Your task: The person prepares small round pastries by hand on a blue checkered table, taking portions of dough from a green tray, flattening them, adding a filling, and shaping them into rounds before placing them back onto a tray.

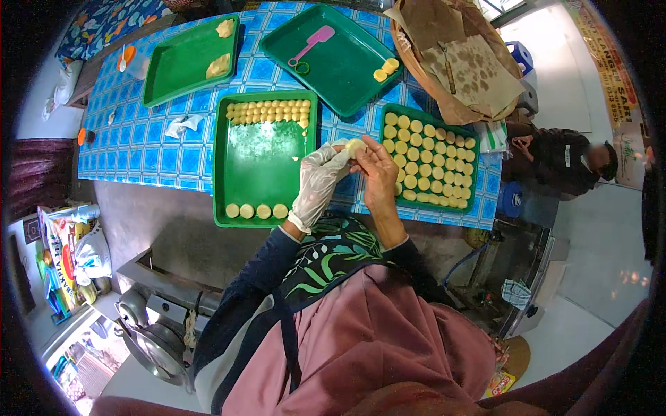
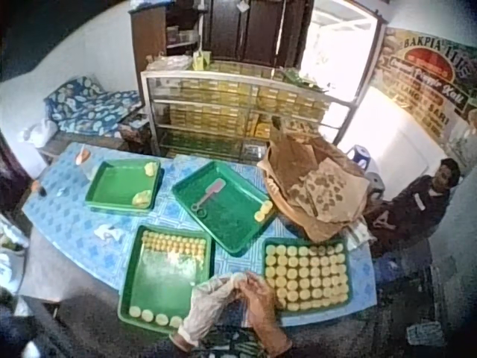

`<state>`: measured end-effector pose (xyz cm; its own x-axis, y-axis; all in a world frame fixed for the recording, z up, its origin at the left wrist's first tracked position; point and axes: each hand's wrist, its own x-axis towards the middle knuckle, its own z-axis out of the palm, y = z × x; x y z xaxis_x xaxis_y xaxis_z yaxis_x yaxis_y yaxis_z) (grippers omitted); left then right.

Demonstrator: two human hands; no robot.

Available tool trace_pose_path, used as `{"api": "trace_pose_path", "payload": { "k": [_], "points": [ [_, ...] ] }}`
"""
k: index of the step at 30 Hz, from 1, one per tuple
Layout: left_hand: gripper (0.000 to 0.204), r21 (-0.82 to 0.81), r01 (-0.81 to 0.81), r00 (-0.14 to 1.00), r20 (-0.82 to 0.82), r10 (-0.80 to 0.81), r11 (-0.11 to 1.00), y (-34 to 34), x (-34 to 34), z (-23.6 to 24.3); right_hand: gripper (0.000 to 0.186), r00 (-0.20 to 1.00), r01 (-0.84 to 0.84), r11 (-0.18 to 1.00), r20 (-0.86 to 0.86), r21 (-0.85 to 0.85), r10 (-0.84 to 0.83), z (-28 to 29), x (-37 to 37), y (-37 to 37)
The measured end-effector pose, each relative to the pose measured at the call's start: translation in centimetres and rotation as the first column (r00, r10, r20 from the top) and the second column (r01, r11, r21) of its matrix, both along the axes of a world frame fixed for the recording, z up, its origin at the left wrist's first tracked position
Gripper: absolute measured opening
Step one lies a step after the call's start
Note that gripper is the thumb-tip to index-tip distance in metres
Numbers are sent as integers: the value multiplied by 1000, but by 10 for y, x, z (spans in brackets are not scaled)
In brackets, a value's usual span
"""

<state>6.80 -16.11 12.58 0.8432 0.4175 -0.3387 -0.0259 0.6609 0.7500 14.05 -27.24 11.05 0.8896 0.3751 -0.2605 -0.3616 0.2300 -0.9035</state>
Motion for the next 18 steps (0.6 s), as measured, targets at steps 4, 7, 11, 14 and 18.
{"api": "trace_pose_path", "payload": {
  "k": [4,7,11,14,18],
  "points": [
    [35,46,56,998,-36,-54,997,-6,3,11,37,1000,-11,1000,1,-16,11,0,3,-11],
    [34,78,23,992,-123,-14,997,-4,3,6,35,989,-105,984,-93,147,119,-13,5,-13],
    [29,12,97,994,-59,-96,995,-8,5,11,39,993,-103,994,-59,36,105,-13,7,-25],
    [26,-125,152,982,-90,-164,980,-6,4,-6,41,993,-98,991,-59,94,104,-2,7,-32],
    [21,-80,200,975,-81,-206,977,-18,12,1,44,990,-112,991,-76,66,117,-11,10,-46]
  ]
}}
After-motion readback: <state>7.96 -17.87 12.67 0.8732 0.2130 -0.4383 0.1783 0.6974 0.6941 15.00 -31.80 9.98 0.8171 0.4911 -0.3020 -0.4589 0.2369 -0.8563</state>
